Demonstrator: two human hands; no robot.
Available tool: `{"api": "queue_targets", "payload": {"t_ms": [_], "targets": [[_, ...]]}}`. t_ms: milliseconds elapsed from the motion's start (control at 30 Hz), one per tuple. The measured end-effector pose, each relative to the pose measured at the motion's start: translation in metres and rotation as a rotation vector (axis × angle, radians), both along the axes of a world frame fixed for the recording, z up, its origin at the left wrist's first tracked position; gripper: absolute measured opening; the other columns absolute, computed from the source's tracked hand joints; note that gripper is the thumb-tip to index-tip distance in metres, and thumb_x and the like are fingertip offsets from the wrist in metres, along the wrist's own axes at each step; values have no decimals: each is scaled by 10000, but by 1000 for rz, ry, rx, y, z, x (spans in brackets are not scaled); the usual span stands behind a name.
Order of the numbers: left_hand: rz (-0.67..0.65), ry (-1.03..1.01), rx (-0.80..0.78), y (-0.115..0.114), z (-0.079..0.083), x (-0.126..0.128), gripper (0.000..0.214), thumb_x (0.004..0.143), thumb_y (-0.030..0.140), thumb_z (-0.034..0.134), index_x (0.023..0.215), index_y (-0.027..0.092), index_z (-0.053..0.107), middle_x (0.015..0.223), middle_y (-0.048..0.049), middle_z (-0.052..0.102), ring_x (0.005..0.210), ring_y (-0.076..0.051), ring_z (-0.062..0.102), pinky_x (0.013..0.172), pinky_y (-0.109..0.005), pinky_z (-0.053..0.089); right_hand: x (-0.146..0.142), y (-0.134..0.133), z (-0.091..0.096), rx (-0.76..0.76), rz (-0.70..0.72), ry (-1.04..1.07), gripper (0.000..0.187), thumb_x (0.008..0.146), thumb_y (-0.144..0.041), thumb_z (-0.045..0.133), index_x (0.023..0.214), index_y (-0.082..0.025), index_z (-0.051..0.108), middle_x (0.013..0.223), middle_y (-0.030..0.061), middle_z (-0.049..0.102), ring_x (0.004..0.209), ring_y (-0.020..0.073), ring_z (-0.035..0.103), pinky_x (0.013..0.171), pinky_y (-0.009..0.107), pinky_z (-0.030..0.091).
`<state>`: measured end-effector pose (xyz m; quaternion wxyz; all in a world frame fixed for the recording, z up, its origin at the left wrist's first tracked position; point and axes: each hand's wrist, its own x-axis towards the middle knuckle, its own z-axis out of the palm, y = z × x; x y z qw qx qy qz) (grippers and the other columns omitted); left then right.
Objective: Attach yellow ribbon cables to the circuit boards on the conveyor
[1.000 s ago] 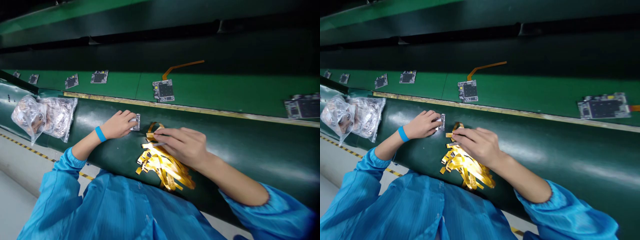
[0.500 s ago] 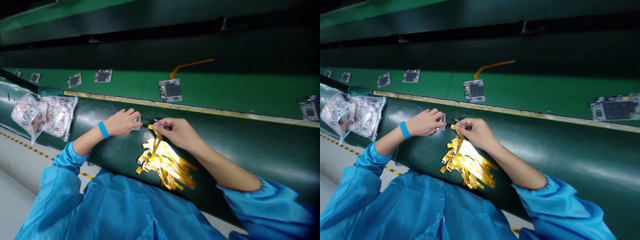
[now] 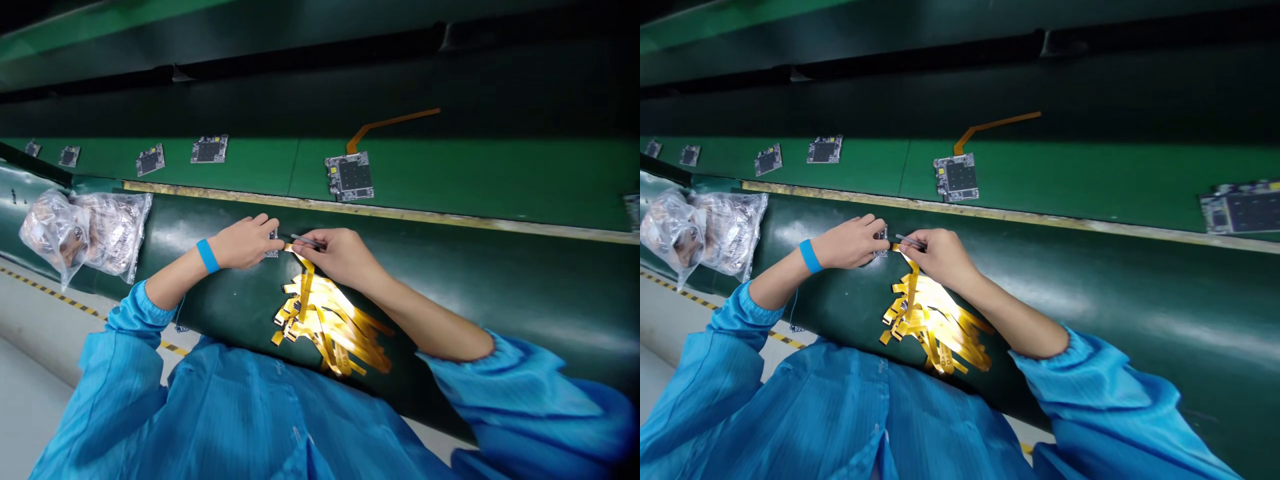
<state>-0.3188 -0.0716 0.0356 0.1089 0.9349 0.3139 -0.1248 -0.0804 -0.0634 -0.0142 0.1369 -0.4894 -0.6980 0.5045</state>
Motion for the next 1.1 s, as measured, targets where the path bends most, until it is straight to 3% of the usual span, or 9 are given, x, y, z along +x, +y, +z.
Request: {"api": "queue_targets", "payload": {"t_ms": [167, 433, 633, 933, 1100], "targets": [[-4, -43, -4, 1, -4, -9, 197, 989, 274, 648, 1145, 164, 695, 1217, -171, 612, 1083, -310, 565, 868, -391, 491, -7, 0, -4, 62, -8, -31, 295, 876, -432, 689, 865, -169, 822, 752, 61, 781, 680, 194, 656, 590, 274, 421], [29, -90, 37, -7, -16, -20, 254, 1025, 299, 606, 1206, 139, 686, 1284, -184, 614, 1124, -313, 564, 965, -432, 499, -19, 4, 6, 30, 39, -144, 243, 903, -353, 635, 882, -208, 830, 844, 64, 808, 718, 201, 673, 653, 293, 430], [61, -116, 96, -17, -23, -24, 251, 1044, 326, 585, 1173, 139, 692, 1302, -186, 621, 1136, -313, 567, 963, -446, 522, -22, 2, 7, 57, 43, -213, 244, 890, -367, 633, 875, -219, 826, 834, 66, 806, 717, 216, 668, 627, 304, 384], [107, -150, 168, -29, -26, -27, 226, 1059, 315, 565, 1093, 141, 706, 1344, -180, 636, 1165, -305, 577, 969, -440, 543, -26, 4, 13, 52, 51, -239, 234, 882, -340, 636, 891, -215, 834, 771, 55, 779, 665, 195, 623, 604, 293, 354], [144, -148, 125, -35, -21, -27, 212, 1052, 288, 567, 1105, 132, 700, 1372, -197, 636, 1224, -317, 582, 1016, -467, 544, -29, 5, 13, 31, 63, -247, 226, 879, -341, 648, 891, -213, 833, 782, 54, 779, 688, 198, 639, 610, 289, 369]]}}
